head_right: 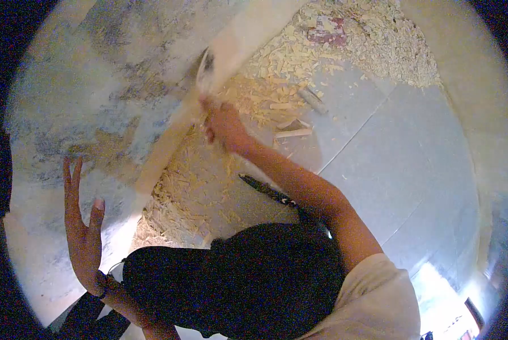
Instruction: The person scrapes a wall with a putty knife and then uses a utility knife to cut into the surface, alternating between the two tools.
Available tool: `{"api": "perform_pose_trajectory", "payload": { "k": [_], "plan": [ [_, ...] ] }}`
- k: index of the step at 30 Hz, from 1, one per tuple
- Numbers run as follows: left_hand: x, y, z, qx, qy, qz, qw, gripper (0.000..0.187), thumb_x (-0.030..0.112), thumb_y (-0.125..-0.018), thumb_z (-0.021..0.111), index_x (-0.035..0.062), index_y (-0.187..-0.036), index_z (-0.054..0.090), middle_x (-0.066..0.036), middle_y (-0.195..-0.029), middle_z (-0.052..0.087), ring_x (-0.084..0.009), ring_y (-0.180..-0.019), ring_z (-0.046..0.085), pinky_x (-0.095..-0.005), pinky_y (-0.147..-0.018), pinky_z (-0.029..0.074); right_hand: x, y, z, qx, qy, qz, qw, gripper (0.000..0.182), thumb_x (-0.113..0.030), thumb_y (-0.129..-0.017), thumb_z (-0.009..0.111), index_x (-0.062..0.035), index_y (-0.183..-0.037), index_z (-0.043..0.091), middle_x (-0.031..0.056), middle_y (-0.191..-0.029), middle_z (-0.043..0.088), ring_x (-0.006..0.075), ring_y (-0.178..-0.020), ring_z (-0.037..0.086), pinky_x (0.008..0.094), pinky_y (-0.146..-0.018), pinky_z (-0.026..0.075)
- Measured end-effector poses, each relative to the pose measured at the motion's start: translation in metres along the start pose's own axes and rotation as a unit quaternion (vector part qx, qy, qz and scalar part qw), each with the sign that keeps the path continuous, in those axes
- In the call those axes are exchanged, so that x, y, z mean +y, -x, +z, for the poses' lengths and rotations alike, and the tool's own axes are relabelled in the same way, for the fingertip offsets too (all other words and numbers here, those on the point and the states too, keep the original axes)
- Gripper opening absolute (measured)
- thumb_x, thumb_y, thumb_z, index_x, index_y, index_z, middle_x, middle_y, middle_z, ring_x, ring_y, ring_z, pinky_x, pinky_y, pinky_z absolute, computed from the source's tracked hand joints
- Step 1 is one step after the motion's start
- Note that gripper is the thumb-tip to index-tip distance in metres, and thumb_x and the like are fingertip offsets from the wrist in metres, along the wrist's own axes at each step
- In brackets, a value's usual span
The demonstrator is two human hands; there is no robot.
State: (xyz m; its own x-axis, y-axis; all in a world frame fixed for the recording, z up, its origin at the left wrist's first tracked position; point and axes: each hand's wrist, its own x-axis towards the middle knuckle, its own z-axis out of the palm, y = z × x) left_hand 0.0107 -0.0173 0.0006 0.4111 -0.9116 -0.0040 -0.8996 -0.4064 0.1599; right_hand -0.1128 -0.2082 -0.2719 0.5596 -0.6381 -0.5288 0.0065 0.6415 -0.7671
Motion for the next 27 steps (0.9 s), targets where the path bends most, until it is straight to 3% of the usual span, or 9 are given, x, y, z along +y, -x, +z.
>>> {"api": "perform_pose_trajectory", "payload": {
  "k": [3, 6, 8, 13, 16, 17, 20, 23, 27],
  "plan": [
    [0.004, -0.003, 0.001, -0.008, -0.001, 0.011, 1.0, 0.067, 0.043, -0.092, 0.061, 0.0142, -0.15, 0.041, -0.015, -0.162, 0.022, -0.0361, -0.149, 0.021, -0.0522, -0.118, 0.021, 0.029, 0.015, 0.025, -0.02, 0.017, 0.007, 1.0, 0.061, -0.061, -0.09, 0.06, -0.0026, -0.075, 0.052, 0.008, -0.054, 0.053, 0.0201, -0.041, 0.053, 0.0375, -0.037, 0.043],
    [0.009, -0.004, 0.001, -0.014, -0.004, 0.011, 1.0, 0.066, 0.042, -0.093, 0.06, 0.014, -0.149, 0.041, -0.015, -0.162, 0.022, -0.0365, -0.149, 0.021, -0.0518, -0.118, 0.021, 0.016, 0.017, 0.021, -0.048, 0.003, -0.028, 0.998, 0.061, -0.061, -0.09, 0.06, -0.0014, -0.08, 0.053, 0.0075, -0.055, 0.053, 0.0196, -0.043, 0.054, 0.0373, -0.038, 0.044],
    [0.007, -0.002, 0.0, -0.018, -0.002, 0.008, 1.0, 0.065, 0.04, -0.093, 0.06, 0.0138, -0.149, 0.041, -0.016, -0.162, 0.023, -0.0367, -0.149, 0.021, -0.0516, -0.118, 0.02, -0.019, 0.009, 0.003, 0.002, 0.054, -0.036, 0.998, 0.055, -0.057, -0.093, 0.059, -0.0048, -0.078, 0.051, 0.0035, -0.055, 0.049, 0.0153, -0.044, 0.049, 0.032, -0.044, 0.043],
    [-0.001, 0.002, -0.001, -0.009, -0.004, -0.005, 1.0, 0.065, 0.04, -0.093, 0.059, 0.0151, -0.15, 0.041, -0.015, -0.162, 0.022, -0.0363, -0.149, 0.021, -0.0517, -0.119, 0.02, -0.045, -0.044, -0.042, 0.003, -0.174, -0.075, 0.982, 0.055, -0.056, -0.092, 0.061, -0.0066, -0.069, 0.051, 0.0043, -0.055, 0.048, 0.0192, -0.044, 0.049, 0.0364, -0.046, 0.044],
    [-0.004, 0.0, 0.0, -0.006, -0.002, -0.002, 1.0, 0.066, 0.041, -0.093, 0.059, 0.0158, -0.15, 0.04, -0.015, -0.162, 0.021, -0.0361, -0.149, 0.021, -0.0518, -0.119, 0.02, -0.024, -0.037, -0.028, 0.037, 0.01, -0.028, 0.999, 0.064, -0.062, -0.093, 0.052, -0.0051, -0.064, 0.055, 0.0087, -0.051, 0.055, 0.0205, -0.046, 0.056, 0.0381, -0.042, 0.044],
    [-0.004, -0.001, 0.0, -0.008, -0.004, 0.0, 1.0, 0.066, 0.041, -0.093, 0.059, 0.0159, -0.151, 0.04, -0.015, -0.162, 0.021, -0.036, -0.149, 0.021, -0.0519, -0.118, 0.02, -0.009, -0.028, -0.018, 0.025, 0.038, -0.096, 0.994, 0.064, -0.064, -0.092, 0.052, -0.0064, -0.063, 0.053, 0.0074, -0.05, 0.053, 0.0194, -0.045, 0.056, 0.0378, -0.039, 0.042],
    [-0.001, -0.002, 0.002, -0.006, -0.012, 0.006, 1.0, 0.067, 0.041, -0.092, 0.06, 0.0158, -0.151, 0.039, -0.015, -0.162, 0.021, -0.0361, -0.149, 0.02, -0.0518, -0.119, 0.02, 0.02, -0.006, 0.012, -0.024, 0.017, -0.013, 0.999, 0.065, -0.065, -0.092, 0.053, -0.0066, -0.064, 0.053, 0.0073, -0.052, 0.054, 0.0191, -0.043, 0.055, 0.0379, -0.037, 0.041],
    [0.003, 0.0, -0.001, -0.012, -0.004, 0.011, 1.0, 0.067, 0.041, -0.092, 0.06, 0.0154, -0.151, 0.04, -0.015, -0.162, 0.021, -0.0362, -0.149, 0.02, -0.0514, -0.119, 0.02, -0.004, 0.014, 0.017, -0.019, -0.07, 0.019, 0.997, 0.048, -0.052, -0.093, 0.063, -0.0084, -0.08, 0.049, 0.0004, -0.057, 0.045, 0.0151, -0.044, 0.047, 0.0342, -0.041, 0.045],
    [-0.001, 0.003, -0.003, -0.008, -0.005, 0.003, 1.0, 0.066, 0.04, -0.092, 0.06, 0.0146, -0.15, 0.041, -0.016, -0.162, 0.021, -0.0361, -0.149, 0.021, -0.051, -0.119, 0.019, -0.023, -0.013, -0.011, -0.054, -0.087, -0.014, 0.995, 0.046, -0.05, -0.094, 0.062, -0.0116, -0.076, 0.045, -0.0011, -0.057, 0.042, 0.0131, -0.044, 0.044, 0.0327, -0.043, 0.043]
  ]
}}
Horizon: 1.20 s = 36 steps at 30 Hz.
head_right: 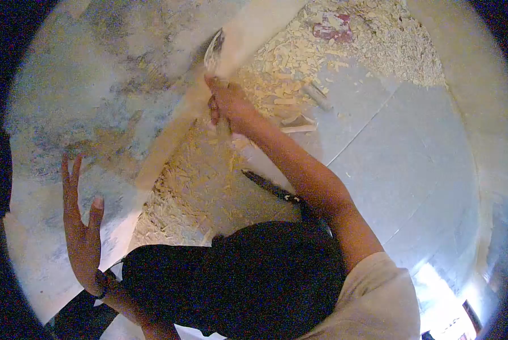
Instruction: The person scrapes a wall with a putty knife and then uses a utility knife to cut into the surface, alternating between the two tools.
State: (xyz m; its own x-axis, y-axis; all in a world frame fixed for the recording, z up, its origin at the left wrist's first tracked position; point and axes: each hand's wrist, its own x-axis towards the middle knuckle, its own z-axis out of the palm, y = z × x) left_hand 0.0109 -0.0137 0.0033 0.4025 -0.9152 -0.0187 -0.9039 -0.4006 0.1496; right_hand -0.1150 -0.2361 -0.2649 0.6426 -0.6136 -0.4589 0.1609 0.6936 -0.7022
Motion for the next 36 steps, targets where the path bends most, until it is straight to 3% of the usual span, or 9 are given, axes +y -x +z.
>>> {"api": "perform_pose_trajectory", "payload": {
  "k": [6, 9, 15, 16, 18, 22, 25, 30, 36],
  "plan": [
    [-0.001, 0.007, -0.004, 0.008, 0.022, 0.004, 1.0, 0.065, 0.038, -0.092, 0.06, 0.0145, -0.15, 0.041, -0.016, -0.162, 0.022, -0.0363, -0.149, 0.022, -0.051, -0.119, 0.02, 0.005, -0.002, -0.007, 0.035, -0.006, -0.031, 0.999, 0.051, -0.055, -0.093, 0.06, -0.0047, -0.094, 0.053, 0.0044, -0.059, 0.051, 0.0167, -0.042, 0.052, 0.0359, -0.042, 0.044],
    [0.0, 0.009, -0.006, 0.008, 0.025, 0.003, 1.0, 0.066, 0.038, -0.092, 0.061, 0.0147, -0.15, 0.041, -0.015, -0.162, 0.022, -0.0364, -0.149, 0.022, -0.0511, -0.119, 0.02, 0.02, 0.007, -0.001, 0.052, 0.142, 0.011, 0.988, 0.046, -0.053, -0.095, 0.06, -0.0091, -0.084, 0.048, 0.0003, -0.056, 0.043, 0.0131, -0.045, 0.047, 0.0333, -0.042, 0.043],
    [0.002, 0.01, -0.008, 0.006, -0.006, -0.006, 1.0, 0.066, 0.039, -0.092, 0.06, 0.0152, -0.15, 0.041, -0.015, -0.162, 0.022, -0.0366, -0.149, 0.022, -0.0508, -0.118, 0.021, 0.035, 0.019, 0.019, 0.009, 0.11, 0.023, 0.994, 0.049, -0.053, -0.097, 0.055, -0.0058, -0.084, 0.052, 0.0028, -0.054, 0.047, 0.016, -0.045, 0.051, 0.0343, -0.042, 0.043],
    [0.004, 0.011, -0.008, 0.002, -0.006, -0.008, 1.0, 0.066, 0.04, -0.092, 0.06, 0.0152, -0.15, 0.04, -0.015, -0.162, 0.022, -0.0365, -0.149, 0.022, -0.0506, -0.118, 0.021, 0.028, 0.003, 0.008, 0.0, 0.164, -0.037, 0.986, 0.049, -0.053, -0.097, 0.055, -0.0063, -0.084, 0.052, 0.0026, -0.054, 0.047, 0.0162, -0.045, 0.051, 0.0339, -0.043, 0.043],
    [0.004, 0.013, -0.007, -0.001, -0.003, -0.011, 1.0, 0.066, 0.041, -0.092, 0.06, 0.0153, -0.15, 0.04, -0.015, -0.162, 0.022, -0.0365, -0.149, 0.022, -0.0506, -0.118, 0.021, 0.002, -0.024, -0.02, 0.0, 0.132, -0.079, 0.988, 0.046, -0.051, -0.097, 0.056, -0.0074, -0.085, 0.05, 0.0022, -0.055, 0.047, 0.0161, -0.047, 0.05, 0.0332, -0.043, 0.044],
    [-0.005, 0.015, -0.008, 0.008, 0.013, -0.004, 1.0, 0.066, 0.041, -0.093, 0.059, 0.0156, -0.151, 0.04, -0.015, -0.162, 0.021, -0.0365, -0.149, 0.021, -0.0512, -0.118, 0.021, -0.048, -0.041, -0.049, 0.026, -0.116, -0.07, 0.99, 0.04, -0.046, -0.096, 0.06, -0.0086, -0.086, 0.051, 0.0017, -0.056, 0.047, 0.0161, -0.05, 0.051, 0.033, -0.043, 0.044],
    [-0.005, 0.012, -0.008, 0.013, -0.002, -0.009, 1.0, 0.066, 0.042, -0.093, 0.059, 0.0156, -0.151, 0.039, -0.015, -0.162, 0.021, -0.0366, -0.149, 0.021, -0.0518, -0.118, 0.021, -0.029, -0.029, -0.042, 0.041, -0.001, -0.045, 0.998, 0.041, -0.047, -0.095, 0.062, -0.0091, -0.085, 0.05, 0.0005, -0.058, 0.046, 0.0148, -0.047, 0.049, 0.0321, -0.043, 0.044],
    [0.004, 0.007, -0.004, -0.002, -0.012, -0.012, 1.0, 0.068, 0.043, -0.092, 0.06, 0.0155, -0.151, 0.039, -0.015, -0.162, 0.02, -0.0369, -0.149, 0.021, -0.0523, -0.118, 0.022, 0.024, 0.021, 0.005, 0.002, 0.045, 0.041, 0.998, 0.045, -0.051, -0.093, 0.064, -0.0097, -0.084, 0.048, -0.0004, -0.059, 0.046, 0.0135, -0.046, 0.047, 0.0321, -0.044, 0.045],
    [0.0, 0.008, -0.003, 0.006, -0.007, -0.004, 1.0, 0.068, 0.044, -0.092, 0.06, 0.0153, -0.15, 0.041, -0.015, -0.162, 0.021, -0.0367, -0.149, 0.021, -0.0522, -0.118, 0.022, 0.014, 0.008, -0.006, -0.025, 0.049, 0.051, 0.997, 0.046, -0.051, -0.093, 0.064, -0.0114, -0.079, 0.046, -0.0018, -0.058, 0.043, 0.0118, -0.047, 0.045, 0.0323, -0.045, 0.044]
  ]
}}
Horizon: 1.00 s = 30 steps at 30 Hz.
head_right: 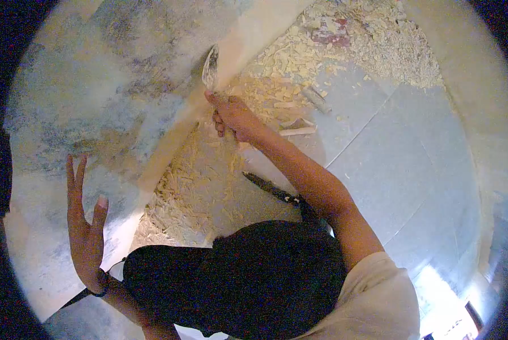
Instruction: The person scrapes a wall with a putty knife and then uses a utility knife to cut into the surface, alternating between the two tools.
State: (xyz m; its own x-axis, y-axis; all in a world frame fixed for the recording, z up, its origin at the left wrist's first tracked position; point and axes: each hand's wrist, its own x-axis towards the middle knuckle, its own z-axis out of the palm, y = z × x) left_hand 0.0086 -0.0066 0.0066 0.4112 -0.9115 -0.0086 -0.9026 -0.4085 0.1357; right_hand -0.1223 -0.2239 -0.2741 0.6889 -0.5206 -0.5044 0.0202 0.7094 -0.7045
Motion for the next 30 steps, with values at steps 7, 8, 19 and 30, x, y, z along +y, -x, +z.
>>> {"api": "perform_pose_trajectory", "payload": {
  "k": [7, 8, 19, 30],
  "plan": [
    [0.002, 0.007, -0.006, 0.005, 0.005, 0.001, 1.0, 0.066, 0.042, -0.092, 0.06, 0.0153, -0.149, 0.042, -0.015, -0.162, 0.022, -0.0363, -0.148, 0.022, -0.0523, -0.118, 0.022, -0.015, -0.017, -0.023, 0.034, 0.028, -0.061, 0.997, 0.048, -0.052, -0.093, 0.064, -0.0112, -0.074, 0.046, -0.0001, -0.058, 0.044, 0.0137, -0.046, 0.044, 0.0326, -0.045, 0.042],
    [0.002, 0.01, -0.006, 0.004, 0.007, 0.001, 1.0, 0.066, 0.042, -0.092, 0.06, 0.0154, -0.15, 0.041, -0.015, -0.162, 0.022, -0.0364, -0.148, 0.023, -0.0524, -0.118, 0.021, -0.026, -0.027, -0.036, 0.04, 0.041, -0.082, 0.995, 0.048, -0.052, -0.093, 0.064, -0.011, -0.074, 0.046, 0.0001, -0.058, 0.044, 0.0137, -0.046, 0.044, 0.0319, -0.045, 0.042],
    [0.002, 0.013, -0.011, 0.011, 0.008, 0.002, 1.0, 0.066, 0.042, -0.092, 0.06, 0.0167, -0.15, 0.041, -0.014, -0.162, 0.022, -0.0362, -0.148, 0.023, -0.0524, -0.118, 0.023, -0.033, -0.013, -0.014, 0.05, -0.058, -0.092, 0.993, 0.041, -0.046, -0.091, 0.069, -0.0109, -0.089, 0.048, -0.0017, -0.061, 0.044, 0.0124, -0.046, 0.045, 0.0323, -0.044, 0.043],
    [0.006, 0.01, -0.006, 0.001, 0.007, 0.009, 1.0, 0.066, 0.041, -0.092, 0.06, 0.0156, -0.149, 0.041, -0.014, -0.162, 0.022, -0.0372, -0.148, 0.022, -0.0525, -0.118, 0.023, -0.077, -0.027, -0.059, 0.04, -0.114, -0.119, 0.986, 0.037, -0.043, -0.093, 0.067, -0.0111, -0.089, 0.048, -0.0023, -0.061, 0.044, 0.0105, -0.048, 0.045, 0.0302, -0.045, 0.043]
  ]
}}
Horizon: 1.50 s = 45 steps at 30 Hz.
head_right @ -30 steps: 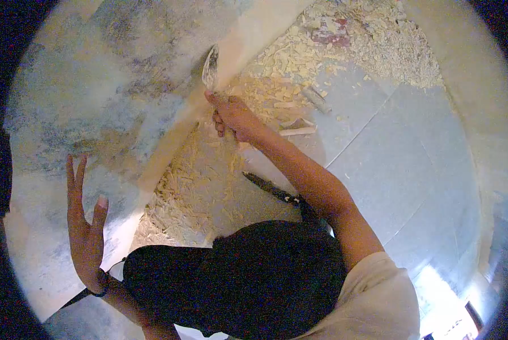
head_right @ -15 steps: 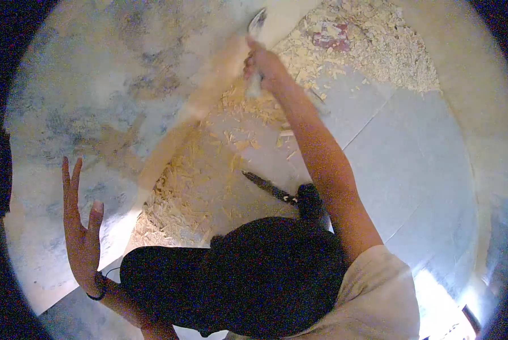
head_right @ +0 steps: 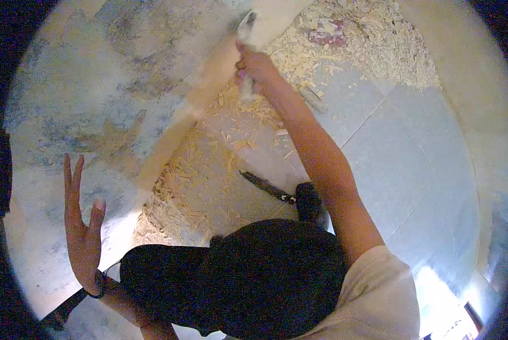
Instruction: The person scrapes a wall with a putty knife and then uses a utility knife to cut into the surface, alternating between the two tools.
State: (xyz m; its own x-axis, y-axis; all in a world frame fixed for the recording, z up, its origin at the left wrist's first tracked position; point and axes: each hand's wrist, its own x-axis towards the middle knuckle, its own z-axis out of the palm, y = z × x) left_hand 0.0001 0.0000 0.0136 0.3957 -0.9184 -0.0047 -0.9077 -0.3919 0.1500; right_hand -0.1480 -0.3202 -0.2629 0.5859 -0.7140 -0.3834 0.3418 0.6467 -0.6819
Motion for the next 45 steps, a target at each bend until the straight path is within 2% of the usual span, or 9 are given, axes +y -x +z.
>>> {"api": "perform_pose_trajectory", "payload": {
  "k": [8, 11, 14, 19, 23, 29, 32, 38, 45],
  "plan": [
    [0.004, -0.004, 0.001, -0.003, -0.007, -0.006, 1.0, 0.066, 0.041, -0.092, 0.06, 0.0153, -0.15, 0.041, -0.015, -0.162, 0.022, -0.037, -0.149, 0.022, -0.0527, -0.118, 0.022, 0.038, 0.048, 0.022, 0.017, 0.179, 0.088, 0.98, 0.041, -0.047, -0.096, 0.06, -0.0061, -0.095, 0.057, 0.0029, -0.061, 0.051, 0.0163, -0.05, 0.053, 0.035, -0.049, 0.046],
    [0.004, -0.007, 0.002, -0.008, -0.001, 0.009, 1.0, 0.067, 0.041, -0.091, 0.062, 0.0151, -0.15, 0.041, -0.016, -0.162, 0.022, -0.037, -0.149, 0.022, -0.0526, -0.118, 0.022, 0.048, 0.057, 0.031, 0.0, 0.148, 0.054, 0.987, 0.047, -0.053, -0.096, 0.056, -0.0064, -0.091, 0.059, 0.0038, -0.06, 0.052, 0.0163, -0.05, 0.054, 0.0354, -0.048, 0.046],
    [0.006, -0.008, 0.003, -0.015, 0.009, 0.006, 1.0, 0.067, 0.041, -0.091, 0.062, 0.0148, -0.149, 0.041, -0.015, -0.162, 0.022, -0.0369, -0.149, 0.022, -0.0524, -0.118, 0.022, 0.022, 0.037, 0.027, 0.026, 0.196, 0.021, 0.98, 0.043, -0.047, -0.095, 0.063, -0.0088, -0.082, 0.047, -0.0009, -0.059, 0.042, 0.0125, -0.046, 0.043, 0.0318, -0.044, 0.042],
    [-0.001, -0.004, 0.002, -0.017, 0.004, -0.001, 1.0, 0.066, 0.043, -0.092, 0.06, 0.0143, -0.149, 0.042, -0.015, -0.162, 0.022, -0.0371, -0.149, 0.022, -0.0525, -0.118, 0.021, -0.015, -0.012, -0.009, 0.039, 0.041, -0.043, 0.997, 0.044, -0.047, -0.094, 0.064, -0.0091, -0.081, 0.047, -0.0007, -0.057, 0.044, 0.0128, -0.045, 0.044, 0.0308, -0.044, 0.044],
    [0.0, -0.004, 0.002, -0.004, 0.017, -0.021, 1.0, 0.068, 0.045, -0.092, 0.06, 0.0148, -0.149, 0.041, -0.015, -0.162, 0.022, -0.037, -0.149, 0.022, -0.0533, -0.118, 0.021, 0.013, 0.014, -0.001, 0.072, 0.219, -0.005, 0.973, 0.046, -0.05, -0.094, 0.063, -0.0112, -0.08, 0.044, -0.0021, -0.057, 0.042, 0.0117, -0.045, 0.043, 0.0314, -0.044, 0.042],
    [-0.002, -0.008, 0.005, -0.017, 0.019, 0.005, 1.0, 0.068, 0.045, -0.091, 0.061, 0.0159, -0.149, 0.041, -0.015, -0.162, 0.022, -0.0371, -0.148, 0.022, -0.0538, -0.118, 0.022, 0.037, 0.049, 0.015, 0.002, 0.173, 0.082, 0.982, 0.048, -0.053, -0.092, 0.064, -0.0114, -0.078, 0.045, -0.0026, -0.058, 0.042, 0.0118, -0.046, 0.044, 0.0314, -0.045, 0.043],
    [-0.003, -0.007, 0.004, -0.024, 0.023, -0.011, 0.999, 0.068, 0.045, -0.091, 0.06, 0.0149, -0.149, 0.041, -0.015, -0.162, 0.022, -0.0374, -0.148, 0.022, -0.0537, -0.118, 0.022, 0.029, 0.039, 0.004, 0.011, 0.211, 0.048, 0.976, 0.047, -0.053, -0.092, 0.063, -0.0118, -0.079, 0.045, -0.0032, -0.059, 0.042, 0.0102, -0.046, 0.042, 0.0306, -0.044, 0.042],
    [-0.005, -0.003, 0.003, -0.013, 0.019, -0.005, 1.0, 0.069, 0.047, -0.091, 0.06, 0.0153, -0.15, 0.041, -0.015, -0.162, 0.022, -0.0373, -0.149, 0.021, -0.0537, -0.118, 0.022, -0.023, -0.009, -0.016, 0.006, 0.06, 0.018, 0.998, 0.041, -0.047, -0.095, 0.063, -0.0113, -0.082, 0.047, -0.0041, -0.059, 0.041, 0.0097, -0.045, 0.04, 0.0286, -0.044, 0.041],
    [0.001, -0.001, -0.001, -0.013, 0.023, -0.014, 1.0, 0.07, 0.048, -0.091, 0.06, 0.0158, -0.15, 0.04, -0.015, -0.163, 0.02, -0.0378, -0.149, 0.02, -0.0542, -0.118, 0.021, 0.014, 0.04, 0.017, 0.0, 0.093, 0.056, 0.994, 0.033, -0.039, -0.098, 0.059, -0.0113, -0.084, 0.047, -0.0029, -0.06, 0.043, 0.0114, -0.045, 0.041, 0.0295, -0.045, 0.042]
  ]
}}
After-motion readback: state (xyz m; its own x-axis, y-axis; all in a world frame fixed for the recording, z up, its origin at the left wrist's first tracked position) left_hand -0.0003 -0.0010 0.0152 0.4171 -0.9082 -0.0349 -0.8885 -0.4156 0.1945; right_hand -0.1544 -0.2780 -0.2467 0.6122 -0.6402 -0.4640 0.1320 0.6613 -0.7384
